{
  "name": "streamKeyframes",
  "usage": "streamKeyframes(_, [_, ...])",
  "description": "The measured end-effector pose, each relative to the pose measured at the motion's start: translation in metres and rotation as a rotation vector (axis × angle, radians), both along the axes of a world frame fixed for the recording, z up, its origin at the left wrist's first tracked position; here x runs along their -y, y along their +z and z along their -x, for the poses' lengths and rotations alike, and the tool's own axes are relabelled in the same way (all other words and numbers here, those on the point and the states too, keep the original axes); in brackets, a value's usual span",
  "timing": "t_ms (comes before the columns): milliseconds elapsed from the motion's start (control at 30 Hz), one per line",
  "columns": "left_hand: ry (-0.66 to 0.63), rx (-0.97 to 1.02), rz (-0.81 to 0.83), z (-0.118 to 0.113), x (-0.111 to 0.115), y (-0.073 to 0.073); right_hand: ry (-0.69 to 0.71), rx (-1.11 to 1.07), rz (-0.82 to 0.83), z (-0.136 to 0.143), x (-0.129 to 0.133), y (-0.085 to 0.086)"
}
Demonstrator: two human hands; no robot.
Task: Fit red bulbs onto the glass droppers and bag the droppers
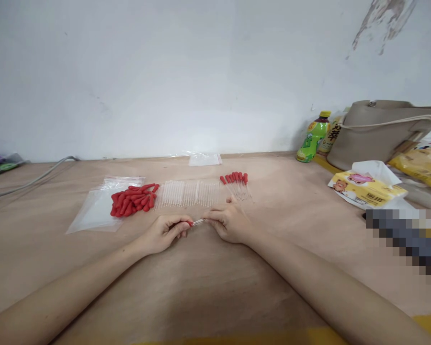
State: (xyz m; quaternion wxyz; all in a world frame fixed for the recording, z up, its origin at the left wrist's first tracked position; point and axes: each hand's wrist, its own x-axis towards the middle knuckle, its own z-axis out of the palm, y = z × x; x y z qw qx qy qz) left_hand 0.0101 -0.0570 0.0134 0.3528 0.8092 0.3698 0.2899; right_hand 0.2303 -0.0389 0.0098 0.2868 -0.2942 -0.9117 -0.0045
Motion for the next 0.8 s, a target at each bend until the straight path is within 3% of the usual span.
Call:
streamKeyframes(267, [0.052, -0.002, 0.004, -0.0003, -0.0013, 0.0003, -0.068, 0.009, -0.107, 0.0020, 0.0008, -0.0031])
streamKeyframes(433, [0.133, 0.040, -0.036, -0.0007, -0.0019, -0.0040, -0.119, 0.011, -0.041, 0.0061, 0.0073, -0.0059])
streamKeyframes(667, [0.200, 0.068, -0.107, -0.0005, -0.0004, -0.0044, -0.074, -0.208, 0.117, 0.0037, 0.0038, -0.0081])
streamKeyframes(800, [0.216, 0.033, -0.156, -0.0003, -0.0002, -0.0050, -0.042, -0.213, 0.070, 0.0052, 0.0054, -0.0072])
